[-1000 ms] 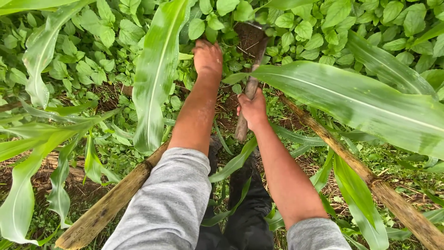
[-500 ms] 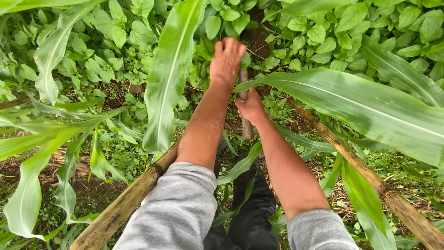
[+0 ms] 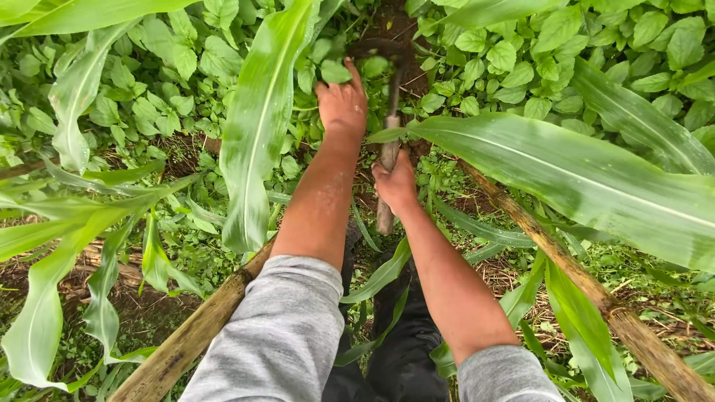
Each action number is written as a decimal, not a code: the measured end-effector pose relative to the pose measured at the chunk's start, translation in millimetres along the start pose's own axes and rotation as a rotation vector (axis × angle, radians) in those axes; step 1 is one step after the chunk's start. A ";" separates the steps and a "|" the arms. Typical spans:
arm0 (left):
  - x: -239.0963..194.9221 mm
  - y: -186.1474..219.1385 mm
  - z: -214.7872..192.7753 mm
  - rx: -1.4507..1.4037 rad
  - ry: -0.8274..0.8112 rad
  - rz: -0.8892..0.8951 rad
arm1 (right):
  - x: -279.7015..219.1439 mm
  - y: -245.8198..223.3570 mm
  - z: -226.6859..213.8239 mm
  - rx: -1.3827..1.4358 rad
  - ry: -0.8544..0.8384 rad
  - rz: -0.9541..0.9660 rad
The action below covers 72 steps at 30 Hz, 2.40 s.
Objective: Weeding a corn field using a hand sickle and pulling weeds by hand
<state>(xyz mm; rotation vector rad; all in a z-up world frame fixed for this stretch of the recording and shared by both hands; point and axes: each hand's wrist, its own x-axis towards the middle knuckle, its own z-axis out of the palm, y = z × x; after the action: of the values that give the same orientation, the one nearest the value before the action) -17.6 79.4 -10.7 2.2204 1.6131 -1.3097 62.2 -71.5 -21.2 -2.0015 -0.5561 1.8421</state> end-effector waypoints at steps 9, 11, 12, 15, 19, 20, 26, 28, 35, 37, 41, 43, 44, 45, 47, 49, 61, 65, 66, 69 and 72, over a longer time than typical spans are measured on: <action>16.6 8.4 18.7 -0.112 0.077 -0.045 | 21.9 -14.4 -7.7 0.398 0.042 -0.028; 18.8 10.5 20.3 -0.071 0.140 -0.064 | 22.0 -20.6 -6.3 0.218 -0.006 -0.053; 15.9 9.9 17.6 -0.071 0.138 -0.065 | 20.5 -21.4 -4.9 0.217 -0.008 -0.052; 20.4 7.8 18.2 0.012 0.157 -0.051 | 18.8 -22.3 -1.3 0.110 -0.071 -0.013; 26.2 -2.4 13.9 0.209 0.323 0.037 | 16.7 -16.2 -2.7 0.042 -0.081 0.039; 19.2 -7.0 4.2 0.229 0.305 0.077 | 14.7 -15.1 -4.7 0.003 -0.085 0.050; 9.0 -19.4 -10.7 -0.128 -0.083 -0.071 | 7.9 -17.7 -15.6 -0.061 -0.097 0.068; 22.2 -12.5 6.4 -0.124 -0.043 -0.103 | 7.1 -20.2 -11.8 0.071 -0.070 0.062; 27.6 -10.5 8.9 -0.121 0.061 -0.180 | 12.6 -27.0 -13.6 0.108 -0.036 0.084; 31.7 -13.3 11.3 -0.121 0.019 -0.181 | 13.3 -29.6 -22.5 -0.043 -0.093 0.087; 26.5 -16.4 5.5 -0.222 -0.085 -0.200 | 8.6 -34.7 -26.4 -0.054 -0.061 0.089; 31.4 -12.6 8.8 -0.206 -0.063 -0.214 | 13.3 -32.8 -24.0 0.012 -0.045 0.081; 33.3 -11.6 11.0 -0.189 -0.043 -0.230 | 15.4 -31.7 -21.9 0.078 -0.030 0.074; 29.1 -14.5 6.0 -0.186 -0.042 -0.230 | 9.8 -38.4 -28.6 0.082 -0.030 0.074; 20.1 -18.1 -3.7 -0.112 -0.104 -0.174 | -1.9 -50.3 -43.7 -0.334 -0.176 0.062; 7.2 -14.6 -12.6 -0.106 -0.122 -0.140 | -1.3 -48.5 -51.3 -0.310 -0.140 0.066; -13.0 8.0 -19.6 0.074 -0.101 0.046 | -6.3 -37.3 -67.6 -0.192 -0.058 0.127; -20.5 10.0 -20.8 0.128 -0.095 0.086 | -39.1 -61.2 -78.1 -0.395 -0.186 0.214; -25.2 15.3 -18.4 0.130 -0.092 0.090 | -37.5 -47.0 -79.3 -0.392 -0.182 0.215; -27.2 27.2 -9.4 -0.091 0.048 -0.029 | -35.5 -17.5 -76.6 -0.275 -0.092 -0.044; -20.3 33.3 -0.1 -0.101 0.076 -0.040 | -54.4 -14.5 -70.1 -0.173 0.044 -0.079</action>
<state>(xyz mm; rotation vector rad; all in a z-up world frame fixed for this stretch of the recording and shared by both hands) 8.2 50.2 -9.5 2.2147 1.7175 -1.1385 127.5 -87.2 38.4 -2.0914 -0.7937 1.7525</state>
